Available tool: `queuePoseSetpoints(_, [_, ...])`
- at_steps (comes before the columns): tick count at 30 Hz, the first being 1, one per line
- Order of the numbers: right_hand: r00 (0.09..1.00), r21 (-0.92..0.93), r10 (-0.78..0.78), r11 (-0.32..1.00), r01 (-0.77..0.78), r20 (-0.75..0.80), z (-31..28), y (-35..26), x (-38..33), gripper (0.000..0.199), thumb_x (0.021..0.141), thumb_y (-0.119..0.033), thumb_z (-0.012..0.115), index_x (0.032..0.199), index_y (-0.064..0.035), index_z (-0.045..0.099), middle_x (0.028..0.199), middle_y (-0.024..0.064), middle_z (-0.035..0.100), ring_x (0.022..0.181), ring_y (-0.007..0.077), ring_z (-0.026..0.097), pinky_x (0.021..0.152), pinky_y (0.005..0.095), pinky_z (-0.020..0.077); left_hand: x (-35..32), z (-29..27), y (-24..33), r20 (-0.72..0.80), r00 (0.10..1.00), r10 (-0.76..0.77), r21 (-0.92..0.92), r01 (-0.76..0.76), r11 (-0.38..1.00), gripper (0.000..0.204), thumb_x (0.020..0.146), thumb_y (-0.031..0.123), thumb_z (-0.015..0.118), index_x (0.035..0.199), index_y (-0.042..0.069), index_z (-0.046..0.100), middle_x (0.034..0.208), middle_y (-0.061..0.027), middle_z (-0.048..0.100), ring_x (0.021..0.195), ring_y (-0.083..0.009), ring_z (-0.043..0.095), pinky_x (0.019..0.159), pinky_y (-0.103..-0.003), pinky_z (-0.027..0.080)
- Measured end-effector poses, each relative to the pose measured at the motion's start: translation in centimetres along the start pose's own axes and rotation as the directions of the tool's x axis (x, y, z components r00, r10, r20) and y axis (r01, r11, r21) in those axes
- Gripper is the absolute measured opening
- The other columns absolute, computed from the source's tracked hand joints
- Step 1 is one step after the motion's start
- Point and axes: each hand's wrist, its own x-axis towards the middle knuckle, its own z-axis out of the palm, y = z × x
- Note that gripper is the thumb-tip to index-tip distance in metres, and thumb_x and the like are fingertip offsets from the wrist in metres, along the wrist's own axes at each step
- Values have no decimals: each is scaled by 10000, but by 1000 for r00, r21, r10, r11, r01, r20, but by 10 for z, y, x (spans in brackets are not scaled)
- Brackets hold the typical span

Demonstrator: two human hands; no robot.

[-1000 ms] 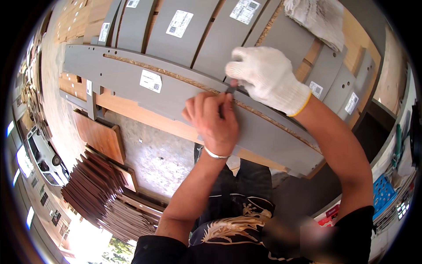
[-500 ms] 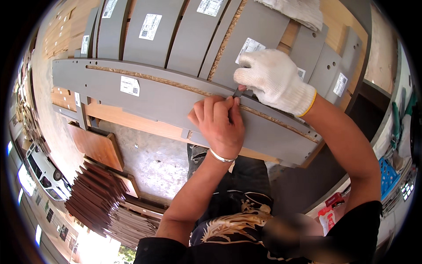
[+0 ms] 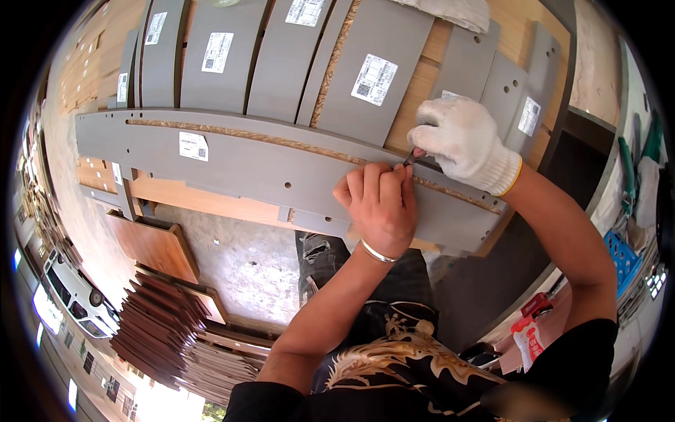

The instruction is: The person wipes the surface of several grey metal parts with a white cloth. They repeatedly pick up a plastic bottle, pour liquid onto the cloth, and wipe each part individually before placing it back on the workbench.

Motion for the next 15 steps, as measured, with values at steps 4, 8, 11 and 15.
queuePoseSetpoints(4, [999, 38, 4, 999, -2, -39, 3, -1, 0, 61, 833, -132, 709, 821, -150, 652, 871, 61, 607, 787, 298, 664, 666, 447, 505, 2, -3, -3, 13, 1000, 3, 21, -4, 1000, 164, 840, 58, 814, 932, 91, 682, 927, -38, 655, 905, -265, 561, 886, -420, 356])
queuePoseSetpoints(8, [1000, 34, -4, 999, 5, -17, 6, -2, 6, 47, 851, -132, 672, 817, -158, 650, 884, 57, 611, 797, 294, 672, 659, 441, 516, 4, -7, -8, 10, 1000, 9, 37, -10, 999, 155, 851, 55, 811, 930, 92, 684, 926, -39, 652, 903, -270, 559, 886, -420, 353])
queuePoseSetpoints(11, [999, 7, 3, 1000, -3, -45, 6, 1, -4, 47, 844, -141, 684, 813, -153, 651, 890, 58, 614, 798, 298, 673, 654, 442, 524, 2, -4, -5, 42, 998, 36, 14, -36, 999, 153, 858, 64, 813, 927, 95, 681, 926, -38, 653, 904, -273, 559, 886, -421, 354])
queuePoseSetpoints(15, [999, -22, 42, 999, -42, -3, 0, 1, -20, 66, 832, -152, 705, 809, -138, 645, 893, 71, 615, 796, 308, 670, 665, 453, 531, -5, 5, 4, 35, 998, 50, -1, -50, 999, 156, 868, 77, 813, 921, 98, 668, 924, -35, 650, 898, -273, 559, 880, -428, 357])
